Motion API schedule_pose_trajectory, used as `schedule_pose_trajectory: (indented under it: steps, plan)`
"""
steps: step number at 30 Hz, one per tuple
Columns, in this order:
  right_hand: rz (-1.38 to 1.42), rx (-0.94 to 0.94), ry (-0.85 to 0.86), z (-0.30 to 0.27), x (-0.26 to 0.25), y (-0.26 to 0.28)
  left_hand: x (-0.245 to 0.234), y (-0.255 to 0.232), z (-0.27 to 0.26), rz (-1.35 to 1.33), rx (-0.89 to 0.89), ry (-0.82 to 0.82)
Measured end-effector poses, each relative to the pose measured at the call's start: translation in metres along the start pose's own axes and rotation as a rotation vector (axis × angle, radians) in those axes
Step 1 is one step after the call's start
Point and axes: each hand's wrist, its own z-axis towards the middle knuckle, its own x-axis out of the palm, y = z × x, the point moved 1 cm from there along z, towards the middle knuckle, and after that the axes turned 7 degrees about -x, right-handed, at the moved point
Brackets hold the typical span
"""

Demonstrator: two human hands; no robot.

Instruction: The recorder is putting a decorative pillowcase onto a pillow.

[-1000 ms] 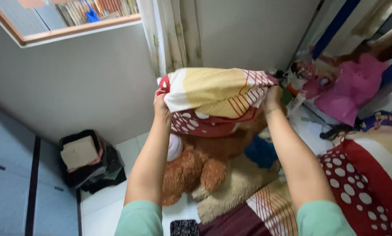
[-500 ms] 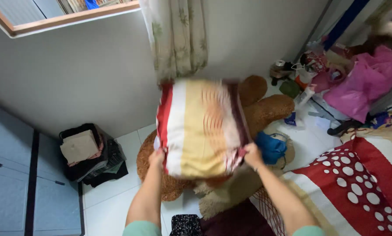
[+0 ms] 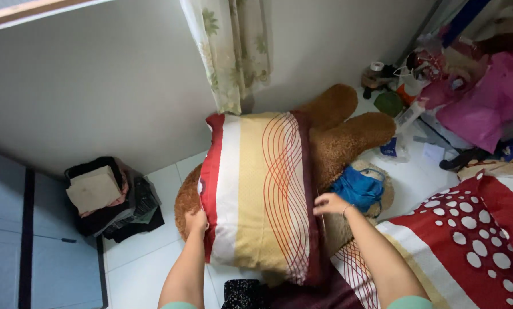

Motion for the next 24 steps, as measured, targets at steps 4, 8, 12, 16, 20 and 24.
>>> schedule_pose_trajectory:
  steps: [4, 8, 12, 16, 20, 24]
  plan:
    - [0.149, 0.186, -0.467, 0.043, 0.004, -0.050, 0.055, 0.002, 0.066, -0.165, 0.128, 0.071]
    - [0.193, 0.287, -0.658, 0.074, 0.044, -0.091, 0.086, -0.024, 0.082, -0.048, 0.519, -0.061]
    - [0.180, 0.484, -0.836, 0.066, 0.093, -0.091, 0.099, -0.040, 0.082, -0.014, 0.607, -0.068]
    - [0.433, 0.601, -0.802, 0.059, 0.109, -0.049, 0.091, -0.053, 0.059, -0.028, 0.487, 0.091]
    - [0.418, 0.591, -0.830, 0.055, 0.075, 0.004, 0.079, -0.079, 0.025, -0.022, 0.294, 0.274]
    - [0.375, 0.336, -0.977, 0.069, 0.048, -0.032, 0.098, -0.089, 0.045, -0.045, 0.177, 0.417]
